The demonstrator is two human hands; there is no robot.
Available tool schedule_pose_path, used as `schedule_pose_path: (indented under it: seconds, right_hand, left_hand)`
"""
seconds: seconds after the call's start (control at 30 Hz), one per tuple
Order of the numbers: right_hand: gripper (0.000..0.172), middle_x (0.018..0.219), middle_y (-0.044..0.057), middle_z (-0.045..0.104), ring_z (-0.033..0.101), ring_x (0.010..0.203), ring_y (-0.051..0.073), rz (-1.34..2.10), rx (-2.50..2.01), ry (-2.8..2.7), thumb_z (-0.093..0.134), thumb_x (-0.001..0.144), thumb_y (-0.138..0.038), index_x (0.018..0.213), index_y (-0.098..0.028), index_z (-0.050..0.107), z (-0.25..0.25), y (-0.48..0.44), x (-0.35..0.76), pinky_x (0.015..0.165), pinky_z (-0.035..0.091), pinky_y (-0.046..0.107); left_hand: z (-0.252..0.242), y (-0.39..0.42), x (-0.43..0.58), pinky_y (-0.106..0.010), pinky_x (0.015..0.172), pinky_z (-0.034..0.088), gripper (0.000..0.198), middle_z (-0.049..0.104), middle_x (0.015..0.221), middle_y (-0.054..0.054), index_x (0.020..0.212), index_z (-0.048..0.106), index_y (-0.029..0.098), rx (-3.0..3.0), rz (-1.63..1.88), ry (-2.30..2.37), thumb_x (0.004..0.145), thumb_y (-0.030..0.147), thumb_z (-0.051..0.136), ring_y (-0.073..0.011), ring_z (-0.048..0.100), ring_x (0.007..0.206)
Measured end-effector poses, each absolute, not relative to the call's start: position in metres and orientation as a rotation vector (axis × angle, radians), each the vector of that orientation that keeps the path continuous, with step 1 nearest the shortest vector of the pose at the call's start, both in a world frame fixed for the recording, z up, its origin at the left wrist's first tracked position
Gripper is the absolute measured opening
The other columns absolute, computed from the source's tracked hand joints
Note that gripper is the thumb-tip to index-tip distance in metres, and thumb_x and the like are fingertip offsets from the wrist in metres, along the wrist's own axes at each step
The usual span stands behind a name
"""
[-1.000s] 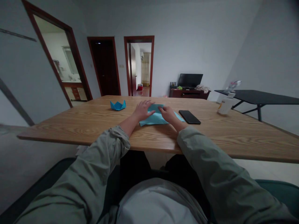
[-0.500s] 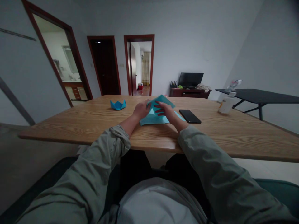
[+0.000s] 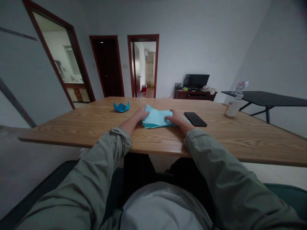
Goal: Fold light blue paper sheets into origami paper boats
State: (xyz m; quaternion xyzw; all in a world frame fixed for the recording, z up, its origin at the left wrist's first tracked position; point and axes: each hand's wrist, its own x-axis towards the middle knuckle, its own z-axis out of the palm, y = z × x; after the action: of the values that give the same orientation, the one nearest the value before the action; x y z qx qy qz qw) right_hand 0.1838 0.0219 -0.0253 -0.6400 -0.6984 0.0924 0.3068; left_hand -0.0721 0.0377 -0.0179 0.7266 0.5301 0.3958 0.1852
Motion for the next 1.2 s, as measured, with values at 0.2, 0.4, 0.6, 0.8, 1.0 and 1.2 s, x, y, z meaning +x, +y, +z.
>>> schedule_pose_path:
  seconds: [0.2, 0.4, 0.6, 0.8, 1.0, 1.2]
  right_hand:
    - [0.069, 0.130, 0.021, 0.061, 0.060, 0.117, 0.031, 0.117, -1.741, -1.908, 0.065, 0.080, -0.043, 0.139, -0.012, 0.049, -0.026, 0.020, 0.185, 0.096, 0.046, 0.038]
    - [0.073, 0.139, 0.022, 0.053, 0.050, 0.128, 0.036, -0.118, -1.630, -1.793, 0.063, 0.082, -0.045, 0.143, -0.010, 0.043, -0.013, 0.003, 0.178, 0.107, 0.037, 0.048]
    - [0.080, 0.145, 0.019, 0.049, 0.047, 0.134, 0.030, 0.108, -1.161, -1.980, 0.058, 0.086, -0.052, 0.150, -0.011, 0.033, -0.005, -0.021, 0.126, 0.110, 0.036, 0.041]
    - [0.045, 0.121, 0.009, 0.067, 0.061, 0.113, 0.024, 0.352, -0.957, -1.870, 0.051, 0.090, -0.040, 0.128, -0.017, 0.057, 0.005, -0.016, 0.107, 0.098, 0.047, 0.035]
    - [0.046, 0.101, 0.009, 0.072, 0.067, 0.094, 0.024, 0.531, -1.128, -1.533, 0.039, 0.093, -0.043, 0.109, -0.012, 0.068, 0.012, 0.008, 0.145, 0.077, 0.053, 0.031]
    - [0.035, 0.106, 0.017, 0.073, 0.069, 0.096, 0.029, 0.291, -1.747, -1.909, 0.055, 0.084, -0.032, 0.106, -0.011, 0.073, -0.009, 0.026, 0.191, 0.081, 0.052, 0.034]
  left_hand:
    - [-0.019, 0.037, -0.075, -0.029, 0.087, 0.049, 0.038, 0.071, 0.112, -0.010, 0.116, 0.063, 0.016, 2.154, 1.021, 1.635, 0.079, 0.017, 0.059, -0.0210, 0.066, 0.098]
    - [0.001, 0.032, -0.074, -0.027, 0.085, 0.048, 0.020, 0.068, 0.097, -0.005, 0.105, 0.059, 0.020, 1.854, 1.793, 1.656, 0.087, 0.023, 0.052, -0.0168, 0.064, 0.091]
    - [0.010, 0.012, -0.045, -0.025, 0.080, 0.050, 0.012, 0.064, 0.086, -0.002, 0.087, 0.051, 0.020, 1.805, 1.966, 1.329, 0.085, 0.030, 0.057, -0.0146, 0.064, 0.083]
    - [0.012, -0.009, -0.009, -0.029, 0.074, 0.053, 0.019, 0.069, 0.087, -0.002, 0.089, 0.051, 0.020, 1.798, 1.737, 0.901, 0.090, 0.039, 0.049, -0.0149, 0.067, 0.076]
    - [0.020, 0.003, -0.032, -0.032, 0.092, 0.049, 0.019, 0.068, 0.113, -0.006, 0.104, 0.058, 0.021, 1.890, 1.896, 1.178, 0.088, 0.031, 0.055, -0.0187, 0.064, 0.106]
    - [0.005, 0.034, -0.088, -0.031, 0.075, 0.051, 0.044, 0.069, 0.112, -0.013, 0.117, 0.052, 0.019, 1.502, 1.427, 1.714, 0.078, 0.029, 0.069, -0.0220, 0.067, 0.095]
